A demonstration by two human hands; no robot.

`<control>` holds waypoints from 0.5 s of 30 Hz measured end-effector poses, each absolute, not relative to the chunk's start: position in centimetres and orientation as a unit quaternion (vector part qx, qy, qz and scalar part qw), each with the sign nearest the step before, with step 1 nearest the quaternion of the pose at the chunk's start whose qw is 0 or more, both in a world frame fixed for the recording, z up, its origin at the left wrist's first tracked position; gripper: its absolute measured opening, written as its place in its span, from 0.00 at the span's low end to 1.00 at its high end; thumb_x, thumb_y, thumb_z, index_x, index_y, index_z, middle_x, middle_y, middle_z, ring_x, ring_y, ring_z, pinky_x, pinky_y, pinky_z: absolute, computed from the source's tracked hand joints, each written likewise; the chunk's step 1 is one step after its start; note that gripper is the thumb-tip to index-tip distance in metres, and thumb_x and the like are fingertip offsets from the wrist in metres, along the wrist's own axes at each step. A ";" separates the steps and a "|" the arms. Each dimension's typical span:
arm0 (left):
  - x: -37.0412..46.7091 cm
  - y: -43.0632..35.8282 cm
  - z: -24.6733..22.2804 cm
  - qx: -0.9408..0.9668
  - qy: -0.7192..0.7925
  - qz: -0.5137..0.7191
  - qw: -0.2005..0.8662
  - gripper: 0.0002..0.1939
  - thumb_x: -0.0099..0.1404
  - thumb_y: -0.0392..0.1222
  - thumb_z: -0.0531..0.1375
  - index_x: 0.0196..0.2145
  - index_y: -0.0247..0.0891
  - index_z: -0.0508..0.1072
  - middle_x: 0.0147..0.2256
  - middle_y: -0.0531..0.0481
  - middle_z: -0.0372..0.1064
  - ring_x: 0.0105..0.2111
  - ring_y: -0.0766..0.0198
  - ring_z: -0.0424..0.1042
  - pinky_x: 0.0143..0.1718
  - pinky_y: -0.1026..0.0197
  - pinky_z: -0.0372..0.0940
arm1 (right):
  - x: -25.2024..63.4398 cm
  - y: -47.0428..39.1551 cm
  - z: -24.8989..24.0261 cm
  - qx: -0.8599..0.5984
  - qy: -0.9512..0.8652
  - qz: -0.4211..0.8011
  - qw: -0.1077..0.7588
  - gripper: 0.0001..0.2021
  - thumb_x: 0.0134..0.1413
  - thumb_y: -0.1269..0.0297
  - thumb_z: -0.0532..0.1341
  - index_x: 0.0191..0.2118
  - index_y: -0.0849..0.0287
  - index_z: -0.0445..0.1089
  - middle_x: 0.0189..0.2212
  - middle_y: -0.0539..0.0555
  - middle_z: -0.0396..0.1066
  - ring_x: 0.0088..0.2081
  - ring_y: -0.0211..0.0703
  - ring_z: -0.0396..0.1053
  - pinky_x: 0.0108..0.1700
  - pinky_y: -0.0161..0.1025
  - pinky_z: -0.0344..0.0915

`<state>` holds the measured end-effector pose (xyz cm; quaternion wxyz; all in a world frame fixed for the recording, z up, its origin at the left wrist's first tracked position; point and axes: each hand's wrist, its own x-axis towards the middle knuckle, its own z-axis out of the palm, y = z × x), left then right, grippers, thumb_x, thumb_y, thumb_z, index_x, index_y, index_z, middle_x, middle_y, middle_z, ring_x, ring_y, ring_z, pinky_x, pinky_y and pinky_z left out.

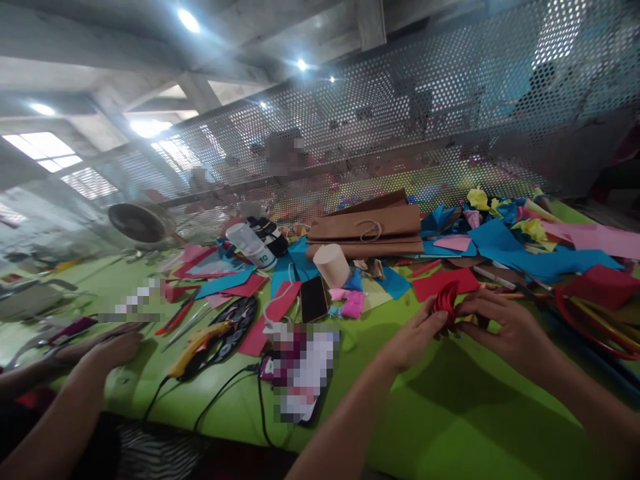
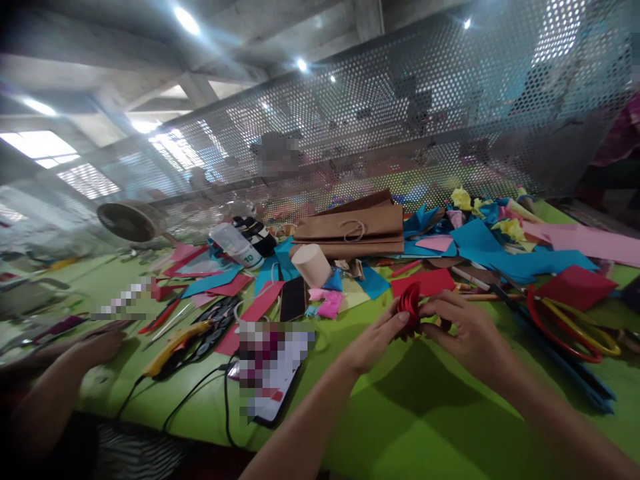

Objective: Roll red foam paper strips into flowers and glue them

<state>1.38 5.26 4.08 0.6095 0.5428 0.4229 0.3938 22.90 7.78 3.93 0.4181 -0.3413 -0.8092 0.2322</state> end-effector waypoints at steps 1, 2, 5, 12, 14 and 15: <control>1.3 5.3 4.0 0.539 0.426 0.394 0.611 0.42 0.67 0.64 0.65 0.71 0.43 0.64 0.70 0.42 0.63 0.72 0.45 0.57 0.75 0.44 0.44 | 22.9 7.8 3.9 -0.343 -0.811 0.229 0.415 0.03 0.63 0.64 0.66 0.39 0.52 0.79 0.39 0.56 0.79 0.39 0.50 0.77 0.41 0.43 0.73; 1.3 5.3 3.9 0.533 0.429 0.396 0.613 0.43 0.66 0.64 0.66 0.71 0.43 0.64 0.70 0.42 0.63 0.72 0.44 0.57 0.75 0.43 0.44 | 22.9 7.8 3.8 -0.343 -0.812 0.226 0.415 0.03 0.63 0.64 0.66 0.40 0.52 0.79 0.40 0.56 0.79 0.40 0.50 0.77 0.41 0.43 0.73; 1.2 5.3 3.5 0.515 0.428 0.402 0.625 0.45 0.64 0.63 0.67 0.72 0.43 0.63 0.70 0.41 0.62 0.73 0.42 0.55 0.75 0.40 0.41 | 22.9 8.0 3.5 -0.326 -0.812 0.219 0.432 0.04 0.64 0.63 0.66 0.43 0.52 0.78 0.39 0.55 0.79 0.38 0.49 0.77 0.38 0.41 0.72; 1.0 5.5 2.9 0.501 0.427 0.410 0.632 0.42 0.64 0.61 0.68 0.70 0.42 0.66 0.70 0.40 0.62 0.74 0.41 0.53 0.76 0.40 0.40 | 23.0 8.2 3.4 -0.322 -0.820 0.193 0.433 0.03 0.65 0.63 0.66 0.42 0.52 0.78 0.39 0.55 0.78 0.40 0.48 0.77 0.40 0.41 0.72; 1.1 5.5 3.0 0.505 0.429 0.407 0.629 0.40 0.65 0.61 0.67 0.69 0.42 0.68 0.70 0.40 0.63 0.73 0.42 0.54 0.76 0.41 0.41 | 23.0 8.1 3.5 -0.321 -0.817 0.196 0.438 0.04 0.65 0.63 0.65 0.42 0.52 0.78 0.39 0.54 0.78 0.39 0.47 0.77 0.40 0.41 0.71; 1.1 5.4 3.2 0.512 0.425 0.405 0.628 0.39 0.66 0.61 0.66 0.68 0.41 0.69 0.69 0.41 0.64 0.73 0.43 0.55 0.76 0.42 0.42 | 23.0 8.0 3.5 -0.319 -0.816 0.199 0.439 0.04 0.66 0.64 0.65 0.42 0.52 0.78 0.38 0.54 0.78 0.38 0.46 0.77 0.40 0.40 0.71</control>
